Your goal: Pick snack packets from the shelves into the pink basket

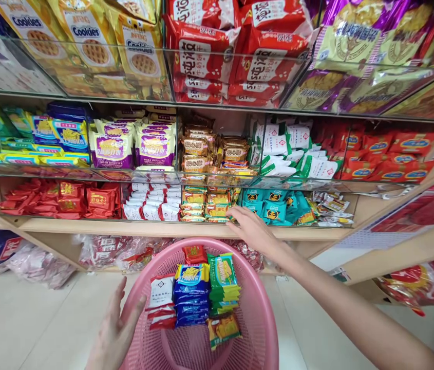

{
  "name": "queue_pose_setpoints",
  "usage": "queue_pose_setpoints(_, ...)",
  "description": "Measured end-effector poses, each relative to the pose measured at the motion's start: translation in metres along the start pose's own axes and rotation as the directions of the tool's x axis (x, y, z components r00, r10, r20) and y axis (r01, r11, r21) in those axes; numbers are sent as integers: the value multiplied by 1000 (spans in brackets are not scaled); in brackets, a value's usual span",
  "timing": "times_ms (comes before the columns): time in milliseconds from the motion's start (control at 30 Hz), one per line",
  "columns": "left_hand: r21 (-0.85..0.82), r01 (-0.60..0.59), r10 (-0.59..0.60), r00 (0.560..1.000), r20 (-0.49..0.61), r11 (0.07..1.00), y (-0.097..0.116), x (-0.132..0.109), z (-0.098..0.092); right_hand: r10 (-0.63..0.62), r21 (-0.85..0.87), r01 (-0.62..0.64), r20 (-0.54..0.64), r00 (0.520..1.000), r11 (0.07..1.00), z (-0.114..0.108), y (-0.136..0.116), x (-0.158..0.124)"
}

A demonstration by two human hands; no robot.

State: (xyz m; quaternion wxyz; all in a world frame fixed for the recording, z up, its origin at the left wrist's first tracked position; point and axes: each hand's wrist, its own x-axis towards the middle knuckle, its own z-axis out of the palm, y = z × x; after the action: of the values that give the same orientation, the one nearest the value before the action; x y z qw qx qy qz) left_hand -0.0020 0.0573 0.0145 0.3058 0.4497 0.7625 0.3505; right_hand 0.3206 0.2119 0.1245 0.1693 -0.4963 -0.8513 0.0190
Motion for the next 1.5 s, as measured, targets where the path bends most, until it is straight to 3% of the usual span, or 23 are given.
queue_pose_setpoints(333,74,-16,13,999,37,997,-5,-8,8,-84,-296,63,-61,995,953,34,16,40)
queue_pose_setpoints(600,82,-57,57,998,5,995,-2,-9,9,-63,-355,43,-45,997,934,46,13,42)
queue_pose_setpoints(733,89,-98,106,990,-92,991,10,-12,8,-72,-350,46,-60,996,935,50,13,41)
queue_pose_setpoints(867,119,-221,241,952,-190,968,25,-11,12,-77,-342,42,-87,993,939,53,14,39)
queue_pose_setpoints(1033,215,-426,473,838,-271,879,45,-9,21,-89,-309,49,-116,989,950,56,14,36)
queue_pose_setpoints(1100,225,-468,516,814,-267,855,51,-9,25,-79,-305,39,-122,989,952,57,13,36)
queue_pose_setpoints(1267,183,-473,505,834,-225,862,55,-14,35,-74,-304,33,-121,990,952,56,12,37)
queue_pose_setpoints(1500,145,-463,484,848,-216,875,42,-20,38,-44,-315,9,-102,994,949,51,11,39)
